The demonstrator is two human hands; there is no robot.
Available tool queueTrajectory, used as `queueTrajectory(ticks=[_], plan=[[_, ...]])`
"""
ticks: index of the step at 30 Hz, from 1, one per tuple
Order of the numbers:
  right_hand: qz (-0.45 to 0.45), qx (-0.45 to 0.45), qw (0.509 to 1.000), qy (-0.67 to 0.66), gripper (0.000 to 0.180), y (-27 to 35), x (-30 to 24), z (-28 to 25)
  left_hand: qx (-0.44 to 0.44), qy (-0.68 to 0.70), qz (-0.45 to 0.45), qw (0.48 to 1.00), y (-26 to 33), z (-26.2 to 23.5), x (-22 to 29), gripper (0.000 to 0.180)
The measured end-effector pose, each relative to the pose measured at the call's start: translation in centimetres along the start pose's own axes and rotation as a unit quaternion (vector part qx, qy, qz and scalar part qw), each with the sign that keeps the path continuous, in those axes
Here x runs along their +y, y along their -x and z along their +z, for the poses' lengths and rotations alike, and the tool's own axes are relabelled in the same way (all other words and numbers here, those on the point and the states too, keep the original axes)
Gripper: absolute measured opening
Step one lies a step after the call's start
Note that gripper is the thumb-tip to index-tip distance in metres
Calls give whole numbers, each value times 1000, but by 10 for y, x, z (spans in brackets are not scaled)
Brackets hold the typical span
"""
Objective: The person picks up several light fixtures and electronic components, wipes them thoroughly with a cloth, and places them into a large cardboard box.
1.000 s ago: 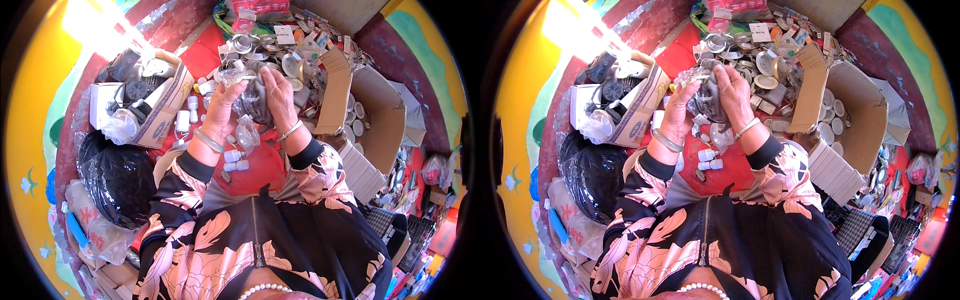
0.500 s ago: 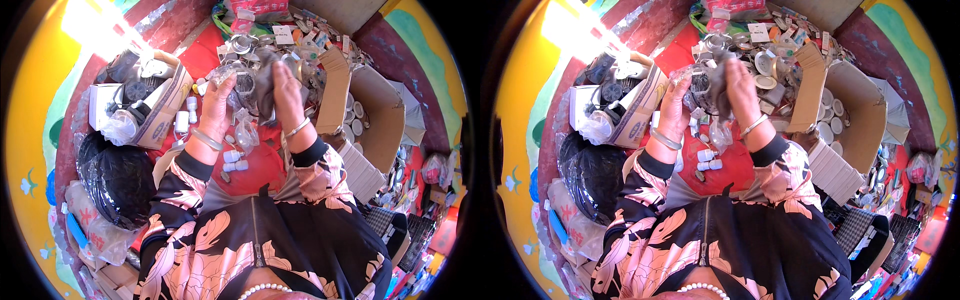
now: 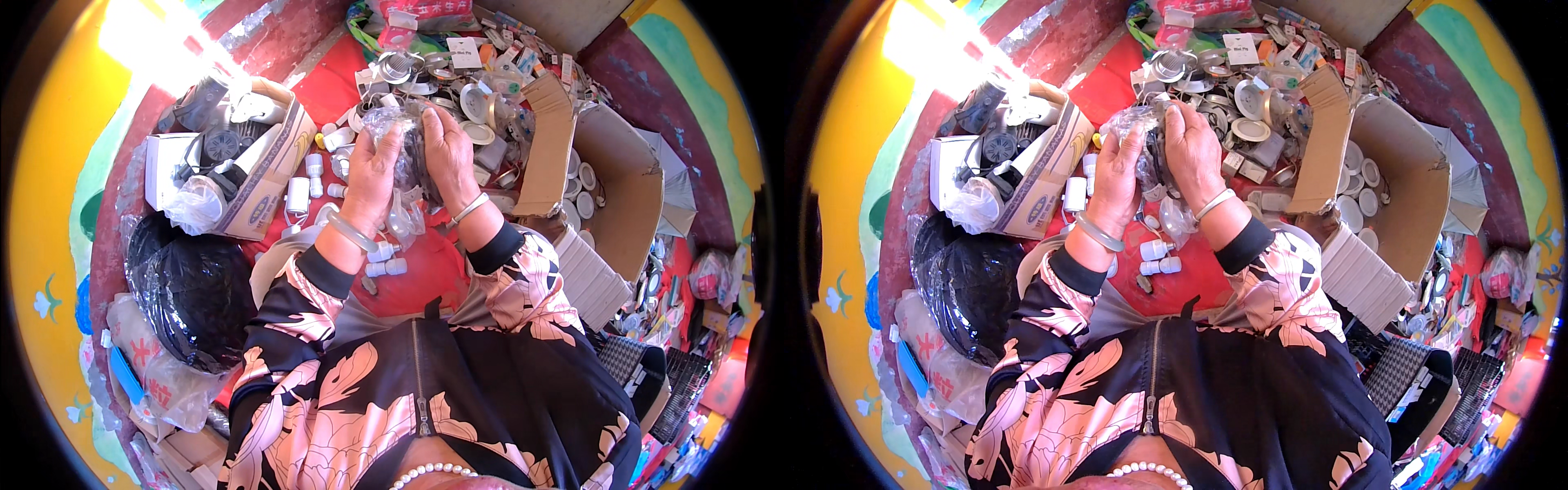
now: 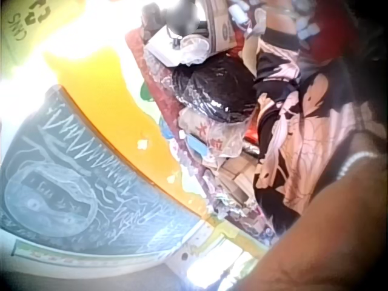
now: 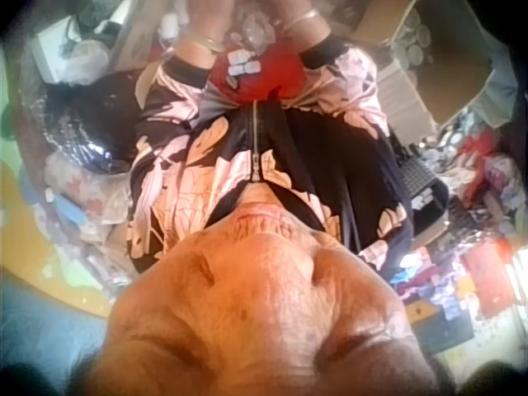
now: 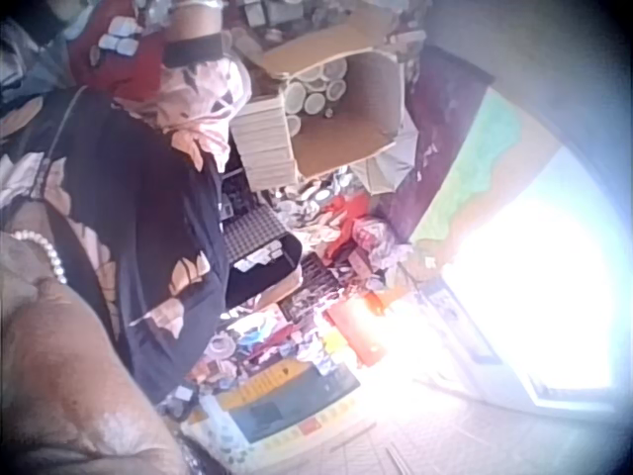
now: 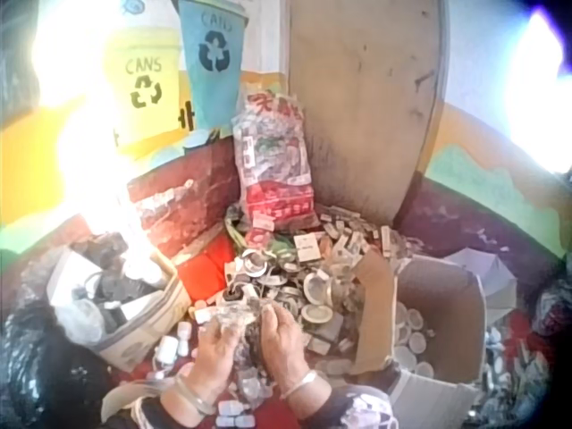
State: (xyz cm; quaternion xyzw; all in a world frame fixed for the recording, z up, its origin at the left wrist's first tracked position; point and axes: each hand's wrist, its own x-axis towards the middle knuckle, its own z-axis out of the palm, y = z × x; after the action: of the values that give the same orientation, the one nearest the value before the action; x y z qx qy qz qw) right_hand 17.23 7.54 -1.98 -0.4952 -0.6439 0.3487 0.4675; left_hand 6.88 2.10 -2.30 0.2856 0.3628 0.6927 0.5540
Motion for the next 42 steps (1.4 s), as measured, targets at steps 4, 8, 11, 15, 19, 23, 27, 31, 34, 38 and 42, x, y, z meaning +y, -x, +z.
queueTrajectory(ticks=[4,8,11,15,19,23,27,31,34,38,42], plan=[[84,22,995,-50,33,-9,19,-3,-9,-87,35,996,0,-2,-7,29],[199,-31,957,-211,35,-11,4,-21,-5,34,-34,999,2,3,1,27],[287,-58,866,-405,31,-15,22,-28,6,88,-62,994,-3,-1,11,25],[335,-23,801,-495,30,-19,12,-37,14,227,-101,969,-17,-19,18,30],[297,-55,833,-464,38,-17,1,-23,37,274,-78,958,-25,-31,13,33],[68,-62,941,-326,33,10,-7,7,13,285,-122,951,-10,-13,4,35],[109,-11,921,-374,23,7,7,7,-17,267,-144,953,-6,-7,2,35],[125,-17,946,-300,21,-2,14,0,-7,289,-144,946,-7,-9,1,32],[203,-44,899,-385,22,-3,-7,-12,5,283,-144,948,-13,-16,2,31],[266,-8,863,-430,20,-16,15,-16,12,358,-145,922,-22,-36,-2,34],[308,-16,805,-507,14,-30,24,-36,22,385,-101,917,-21,-31,31,32]])
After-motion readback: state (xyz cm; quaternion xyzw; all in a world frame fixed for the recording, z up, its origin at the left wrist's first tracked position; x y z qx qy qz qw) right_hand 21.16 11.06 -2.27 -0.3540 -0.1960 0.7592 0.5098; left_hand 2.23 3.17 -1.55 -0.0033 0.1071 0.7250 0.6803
